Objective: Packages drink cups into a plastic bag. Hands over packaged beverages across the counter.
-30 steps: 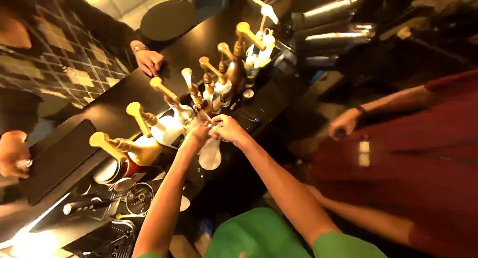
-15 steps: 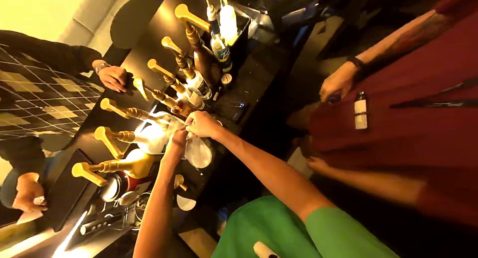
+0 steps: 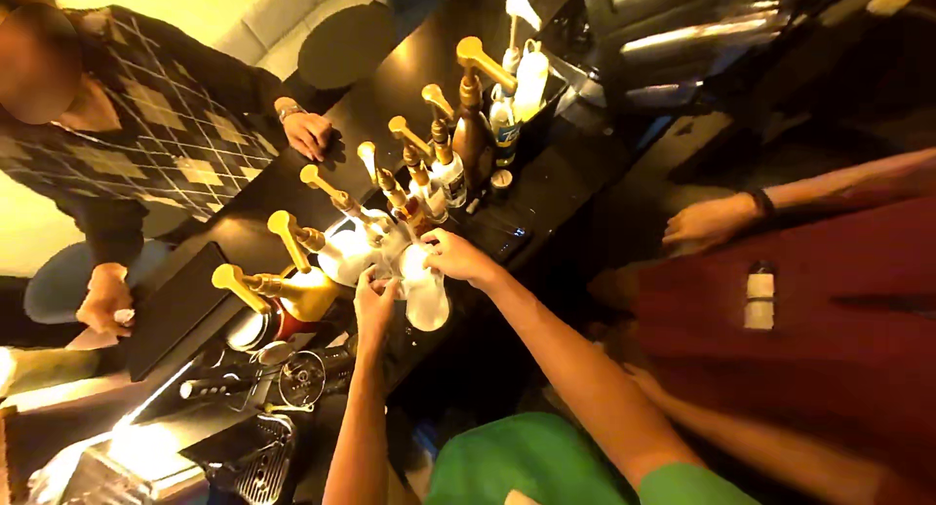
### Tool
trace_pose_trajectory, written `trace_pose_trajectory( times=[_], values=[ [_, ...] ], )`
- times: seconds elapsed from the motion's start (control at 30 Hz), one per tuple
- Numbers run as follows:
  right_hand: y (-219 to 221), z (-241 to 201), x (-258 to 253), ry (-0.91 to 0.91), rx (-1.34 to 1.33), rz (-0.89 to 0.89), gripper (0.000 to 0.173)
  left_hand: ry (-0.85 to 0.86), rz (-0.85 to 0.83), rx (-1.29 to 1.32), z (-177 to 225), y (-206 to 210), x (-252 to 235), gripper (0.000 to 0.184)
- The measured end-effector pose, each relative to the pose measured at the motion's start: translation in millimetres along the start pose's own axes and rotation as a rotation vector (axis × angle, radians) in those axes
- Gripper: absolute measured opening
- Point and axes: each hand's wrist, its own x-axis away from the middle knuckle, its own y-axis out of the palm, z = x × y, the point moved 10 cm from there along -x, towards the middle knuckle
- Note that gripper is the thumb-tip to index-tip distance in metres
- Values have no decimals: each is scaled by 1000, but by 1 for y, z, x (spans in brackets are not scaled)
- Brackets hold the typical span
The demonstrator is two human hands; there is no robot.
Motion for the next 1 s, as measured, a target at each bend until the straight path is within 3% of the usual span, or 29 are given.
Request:
trace_pose_trajectory(
  times=[0.1, 0.2, 0.37, 0.43, 0.5, 0.6, 0.73, 0.9, 1.0],
  values=[
    [12, -5, -2, 32, 35, -9, 58, -53, -23, 251, 4, 7, -7, 47],
    [22, -11, -2, 56, 62, 9, 59, 50, -74, 257, 25, 11, -11, 37],
    [36, -23, 3, 34, -15, -6, 61, 278, -264, 218, 50, 29, 1, 44],
    [36, -23, -2, 33, -27, 23, 58, 364, -233, 249, 48, 22, 7, 47],
    [35, -26, -4, 41, -12, 51, 57, 403, -74, 324, 32, -1, 12, 42],
    [35, -36, -2, 52, 44, 67, 51, 264, 172, 497, -30, -18, 11, 30],
    [35, -40, -4, 57, 202, 88, 44, -130, 50, 687, -128, 47, -8, 36],
    [45, -44, -5, 173, 580, 63, 65, -224, -49, 706, -154, 99, 8, 41],
    [54, -48, -6, 212, 675, 47, 59, -225, -52, 746, -152, 109, 18, 41]
  ],
)
